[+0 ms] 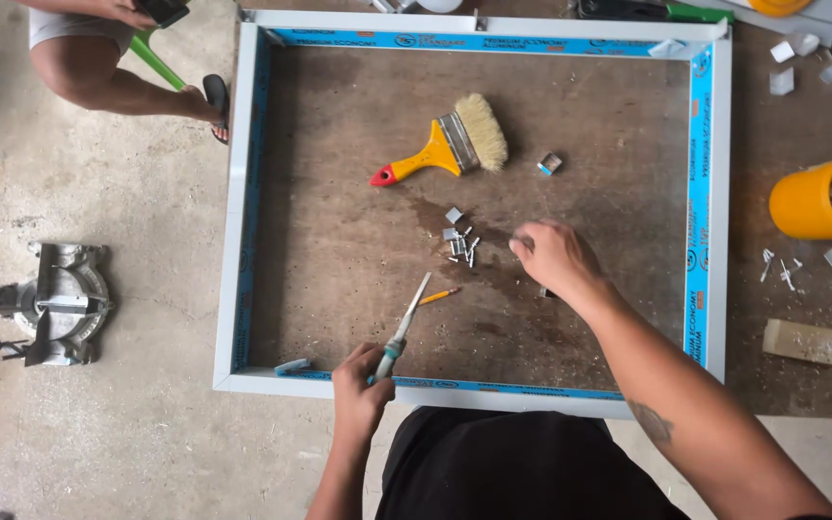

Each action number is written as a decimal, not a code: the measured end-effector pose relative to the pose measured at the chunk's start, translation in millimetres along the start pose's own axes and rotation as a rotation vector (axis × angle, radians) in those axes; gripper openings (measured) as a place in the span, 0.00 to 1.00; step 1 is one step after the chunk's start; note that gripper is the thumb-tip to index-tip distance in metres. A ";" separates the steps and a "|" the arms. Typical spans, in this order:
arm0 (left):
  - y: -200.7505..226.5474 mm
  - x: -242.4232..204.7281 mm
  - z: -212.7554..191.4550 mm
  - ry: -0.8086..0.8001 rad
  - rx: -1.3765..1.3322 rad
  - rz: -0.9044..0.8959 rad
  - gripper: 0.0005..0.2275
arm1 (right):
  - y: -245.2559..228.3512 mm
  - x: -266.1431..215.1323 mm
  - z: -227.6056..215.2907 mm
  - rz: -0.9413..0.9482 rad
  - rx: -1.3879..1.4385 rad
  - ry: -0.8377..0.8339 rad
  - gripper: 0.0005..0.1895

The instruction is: The person uses a power drill and pliers to drill holes into small metal pieces held on a wooden block. They then use a metal file to smooth the edges of the drilled pieces and place them on a nearby frame.

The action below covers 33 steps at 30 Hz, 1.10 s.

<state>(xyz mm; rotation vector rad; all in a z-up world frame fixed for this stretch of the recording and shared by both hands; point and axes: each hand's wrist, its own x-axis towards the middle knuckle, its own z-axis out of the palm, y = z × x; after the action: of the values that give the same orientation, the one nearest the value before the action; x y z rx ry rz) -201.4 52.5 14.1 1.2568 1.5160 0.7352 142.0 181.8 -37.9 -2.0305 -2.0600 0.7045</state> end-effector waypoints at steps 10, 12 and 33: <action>49.6 -30.3 -12.8 -0.054 -0.373 -0.477 0.28 | -10.8 90.4 56.5 -0.555 -0.071 0.051 0.10; 50.2 -28.2 -7.5 -0.117 -0.350 -0.461 0.27 | -24.0 70.8 38.6 -0.668 0.294 0.265 0.09; 185.6 -17.5 154.4 -0.611 -0.350 -0.497 0.29 | 57.2 -166.9 -122.7 -0.098 1.229 0.526 0.01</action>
<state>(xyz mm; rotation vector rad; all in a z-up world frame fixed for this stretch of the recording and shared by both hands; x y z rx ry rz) 7.3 66.3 135.9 0.7001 1.0627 0.2329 257.1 43.1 79.0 -1.1722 -0.9546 0.9343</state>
